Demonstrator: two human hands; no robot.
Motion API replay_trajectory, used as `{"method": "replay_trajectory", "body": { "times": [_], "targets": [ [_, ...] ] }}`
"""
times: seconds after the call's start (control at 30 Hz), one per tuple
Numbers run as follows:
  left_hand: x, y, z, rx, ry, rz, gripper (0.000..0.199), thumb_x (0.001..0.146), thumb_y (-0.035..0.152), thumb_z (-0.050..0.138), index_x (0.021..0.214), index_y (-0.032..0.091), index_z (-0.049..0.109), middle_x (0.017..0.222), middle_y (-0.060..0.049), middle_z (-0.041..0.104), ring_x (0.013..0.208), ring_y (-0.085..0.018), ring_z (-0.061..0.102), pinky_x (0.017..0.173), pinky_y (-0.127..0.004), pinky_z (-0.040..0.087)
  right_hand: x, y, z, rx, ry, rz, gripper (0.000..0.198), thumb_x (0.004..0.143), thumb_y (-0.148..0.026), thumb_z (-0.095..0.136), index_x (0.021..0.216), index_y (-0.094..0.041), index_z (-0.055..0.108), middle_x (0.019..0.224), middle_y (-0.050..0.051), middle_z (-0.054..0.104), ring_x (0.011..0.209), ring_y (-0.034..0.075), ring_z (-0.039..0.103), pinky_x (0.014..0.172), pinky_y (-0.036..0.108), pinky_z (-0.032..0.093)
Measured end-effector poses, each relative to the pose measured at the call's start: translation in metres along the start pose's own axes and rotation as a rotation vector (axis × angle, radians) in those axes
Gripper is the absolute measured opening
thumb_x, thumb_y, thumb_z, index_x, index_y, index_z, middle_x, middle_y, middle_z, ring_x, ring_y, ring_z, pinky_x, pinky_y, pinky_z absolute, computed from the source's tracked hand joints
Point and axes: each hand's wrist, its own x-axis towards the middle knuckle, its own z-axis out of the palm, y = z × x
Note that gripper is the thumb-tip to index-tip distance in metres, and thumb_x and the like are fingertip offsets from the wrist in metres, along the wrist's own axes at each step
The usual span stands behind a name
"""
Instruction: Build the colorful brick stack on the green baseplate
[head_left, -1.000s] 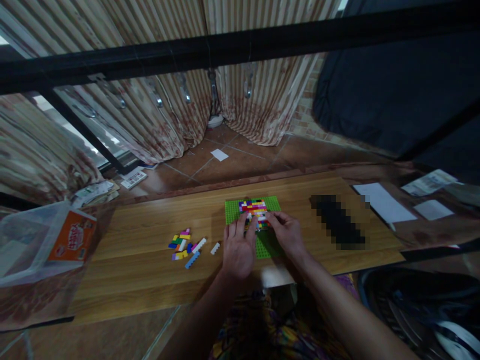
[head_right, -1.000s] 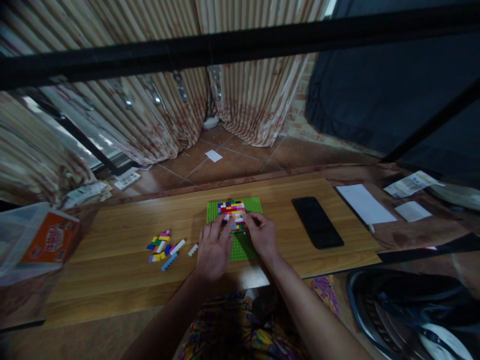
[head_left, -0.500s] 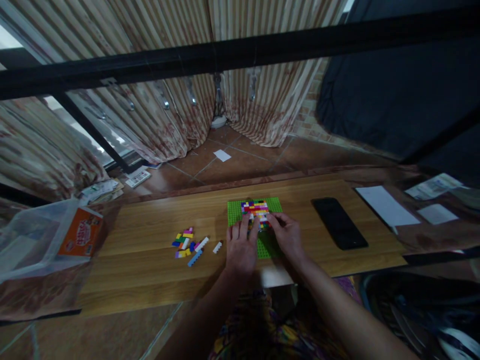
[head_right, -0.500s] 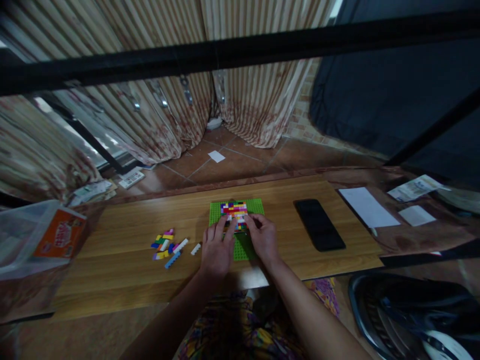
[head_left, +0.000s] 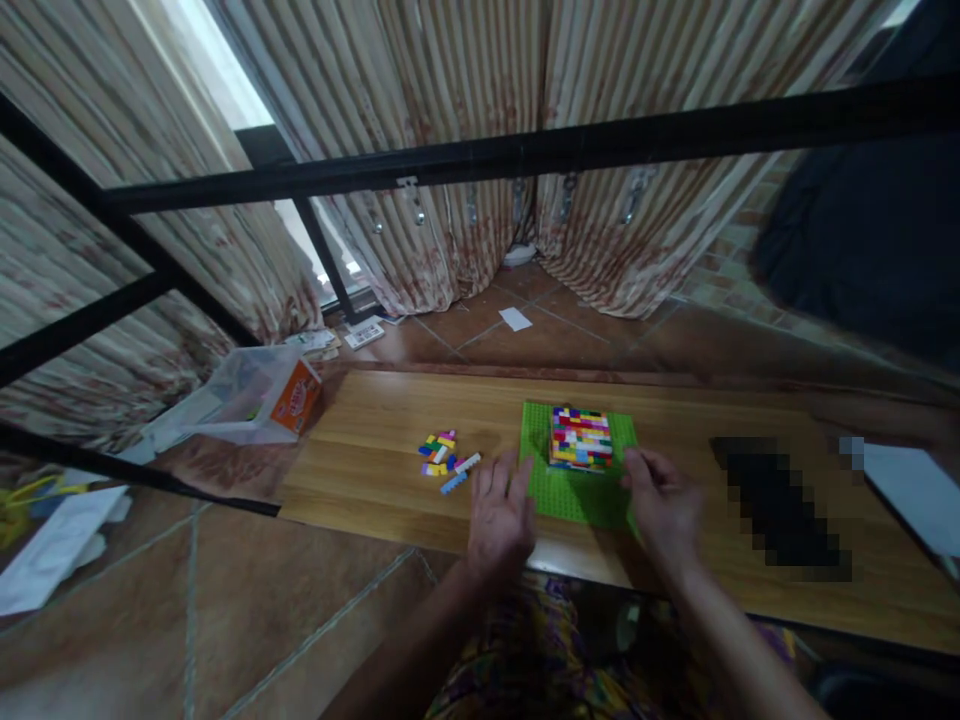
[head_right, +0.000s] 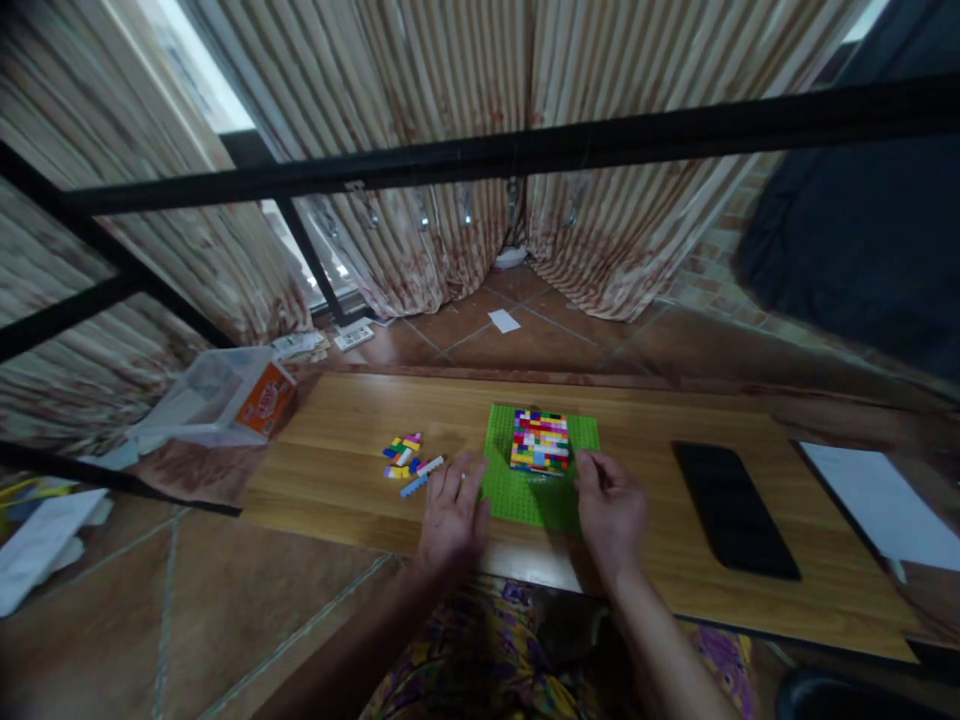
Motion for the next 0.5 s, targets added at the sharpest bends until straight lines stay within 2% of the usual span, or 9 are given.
{"method": "replay_trajectory", "body": {
  "times": [0.1, 0.2, 0.27, 0.37, 0.5],
  "targets": [
    [-0.019, -0.033, -0.014, 0.001, 0.110, -0.090, 0.041, 0.087, 0.013, 0.048, 0.128, 0.016, 0.048, 0.130, -0.014, 0.054, 0.121, -0.026, 0.048, 0.103, -0.045, 0.041, -0.020, -0.009, 0.004, -0.001, -0.083, -0.110, 0.034, 0.084, -0.050, 0.056, 0.089, -0.018, 0.069, 0.080, 0.007, 0.070, 0.070, 0.021, 0.063, 0.065, 0.032, 0.048],
    [-0.033, -0.063, -0.025, 0.047, 0.151, -0.166, 0.037, 0.086, 0.012, 0.051, 0.123, 0.015, 0.050, 0.123, -0.014, 0.057, 0.118, -0.026, 0.050, 0.099, -0.045, 0.044, -0.042, -0.018, 0.020, -0.014, -0.284, -0.223, 0.027, 0.087, -0.044, 0.054, 0.091, -0.021, 0.069, 0.094, 0.007, 0.071, 0.086, 0.022, 0.065, 0.077, 0.034, 0.049],
    [-0.039, -0.077, -0.028, 0.070, 0.180, -0.217, 0.033, 0.085, 0.013, 0.054, 0.118, 0.016, 0.053, 0.116, -0.013, 0.059, 0.111, -0.026, 0.054, 0.094, -0.043, 0.048, -0.052, -0.024, 0.034, -0.062, -0.418, -0.304, 0.024, 0.089, -0.038, 0.051, 0.093, -0.022, 0.068, 0.095, 0.006, 0.070, 0.086, 0.020, 0.065, 0.079, 0.034, 0.049],
    [-0.042, -0.087, -0.028, 0.059, 0.196, -0.248, 0.027, 0.084, 0.015, 0.057, 0.111, 0.017, 0.056, 0.111, -0.012, 0.061, 0.104, -0.025, 0.057, 0.089, -0.041, 0.050, -0.058, -0.033, 0.060, -0.156, -0.566, -0.401, 0.022, 0.091, -0.029, 0.047, 0.098, -0.022, 0.067, 0.095, 0.006, 0.067, 0.084, 0.019, 0.064, 0.077, 0.032, 0.049],
    [-0.039, -0.087, -0.024, -0.002, 0.190, -0.253, 0.017, 0.086, 0.017, 0.057, 0.103, 0.019, 0.060, 0.109, -0.010, 0.061, 0.102, -0.023, 0.058, 0.089, -0.039, 0.050, -0.054, -0.043, 0.097, -0.289, -0.668, -0.491, 0.023, 0.088, -0.018, 0.048, 0.105, -0.020, 0.064, 0.100, 0.008, 0.064, 0.090, 0.020, 0.061, 0.082, 0.032, 0.048]
  ]
}}
